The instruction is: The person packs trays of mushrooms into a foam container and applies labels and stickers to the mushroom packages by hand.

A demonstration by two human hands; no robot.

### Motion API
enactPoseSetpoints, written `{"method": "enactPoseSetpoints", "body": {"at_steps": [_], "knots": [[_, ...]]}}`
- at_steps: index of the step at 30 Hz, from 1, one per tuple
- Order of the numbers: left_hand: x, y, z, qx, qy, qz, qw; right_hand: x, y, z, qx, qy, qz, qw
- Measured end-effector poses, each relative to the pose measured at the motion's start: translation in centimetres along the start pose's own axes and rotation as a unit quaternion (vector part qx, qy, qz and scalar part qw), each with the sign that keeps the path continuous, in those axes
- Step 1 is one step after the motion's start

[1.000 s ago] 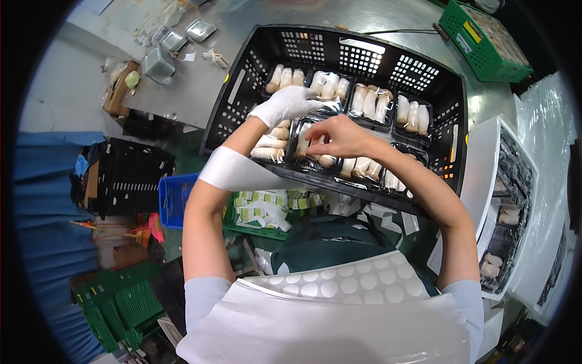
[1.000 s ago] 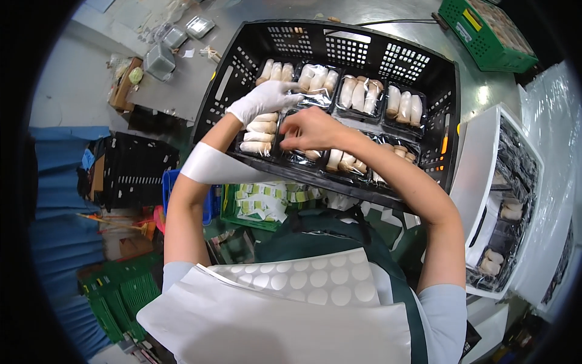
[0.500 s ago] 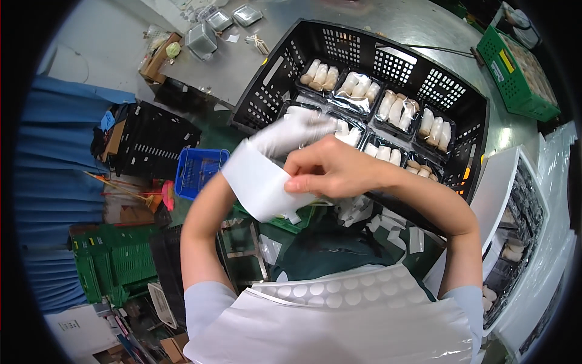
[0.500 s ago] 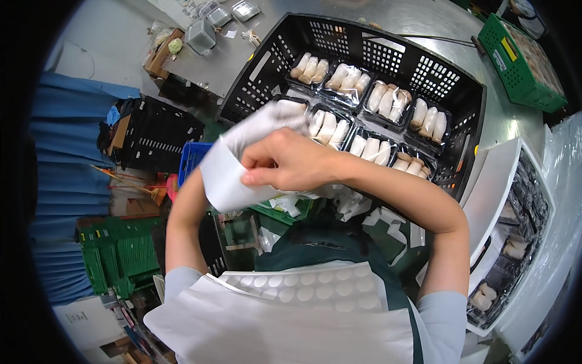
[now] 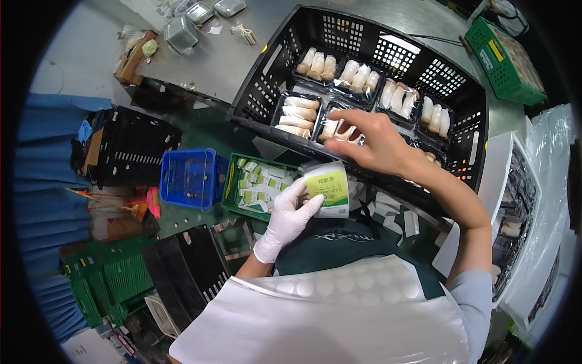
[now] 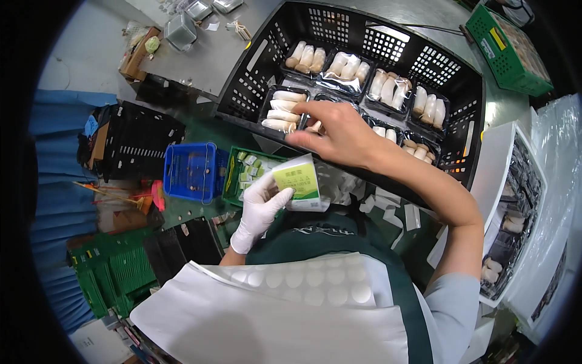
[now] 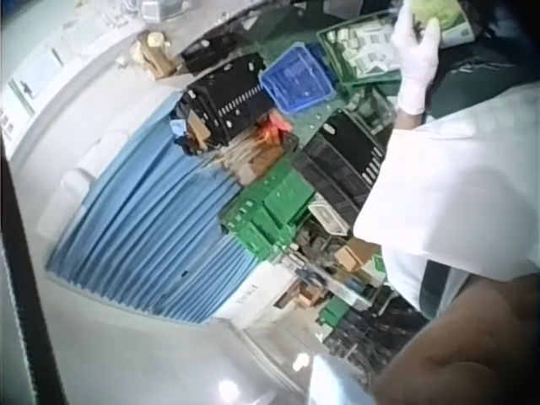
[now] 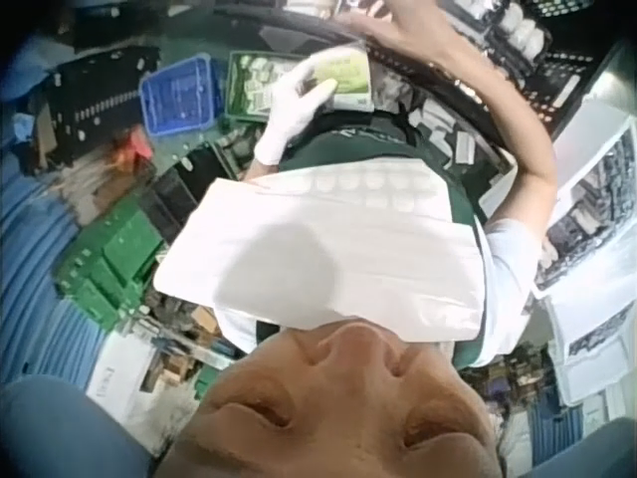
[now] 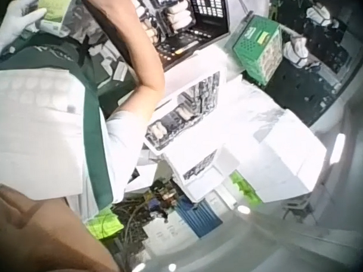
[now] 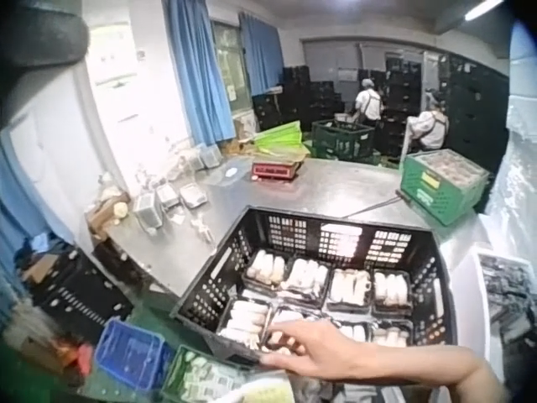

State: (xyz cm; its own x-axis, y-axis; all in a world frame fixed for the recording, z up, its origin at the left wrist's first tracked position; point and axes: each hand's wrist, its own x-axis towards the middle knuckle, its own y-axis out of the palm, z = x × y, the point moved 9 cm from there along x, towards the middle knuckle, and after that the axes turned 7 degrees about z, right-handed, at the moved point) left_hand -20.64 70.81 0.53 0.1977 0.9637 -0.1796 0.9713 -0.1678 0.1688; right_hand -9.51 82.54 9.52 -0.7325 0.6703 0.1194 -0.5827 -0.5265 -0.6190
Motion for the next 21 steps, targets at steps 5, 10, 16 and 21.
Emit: {"method": "enactPoseSetpoints", "body": {"at_steps": [5, 10, 16, 21], "knots": [[0.5, -2.9, -1.1, 0.137, 0.019, 0.047, 0.989, 0.0, 5.2, 1.9, -0.009, -0.045, 0.165, 0.985], [1.4, -4.8, -5.9, 0.286, 0.239, -0.051, 0.927, 1.4, 6.2, 2.0, 0.046, 0.058, 0.145, 0.987], [5.7, -7.1, -2.0, -0.13, 0.148, -0.037, 0.98, 3.6, 5.8, 0.5, 0.017, 0.073, 0.105, 0.992], [7.9, -9.3, -1.6, -0.037, 0.094, -0.117, 0.988, 6.0, 4.2, -0.8, -0.029, 0.048, 0.106, 0.993]]}}
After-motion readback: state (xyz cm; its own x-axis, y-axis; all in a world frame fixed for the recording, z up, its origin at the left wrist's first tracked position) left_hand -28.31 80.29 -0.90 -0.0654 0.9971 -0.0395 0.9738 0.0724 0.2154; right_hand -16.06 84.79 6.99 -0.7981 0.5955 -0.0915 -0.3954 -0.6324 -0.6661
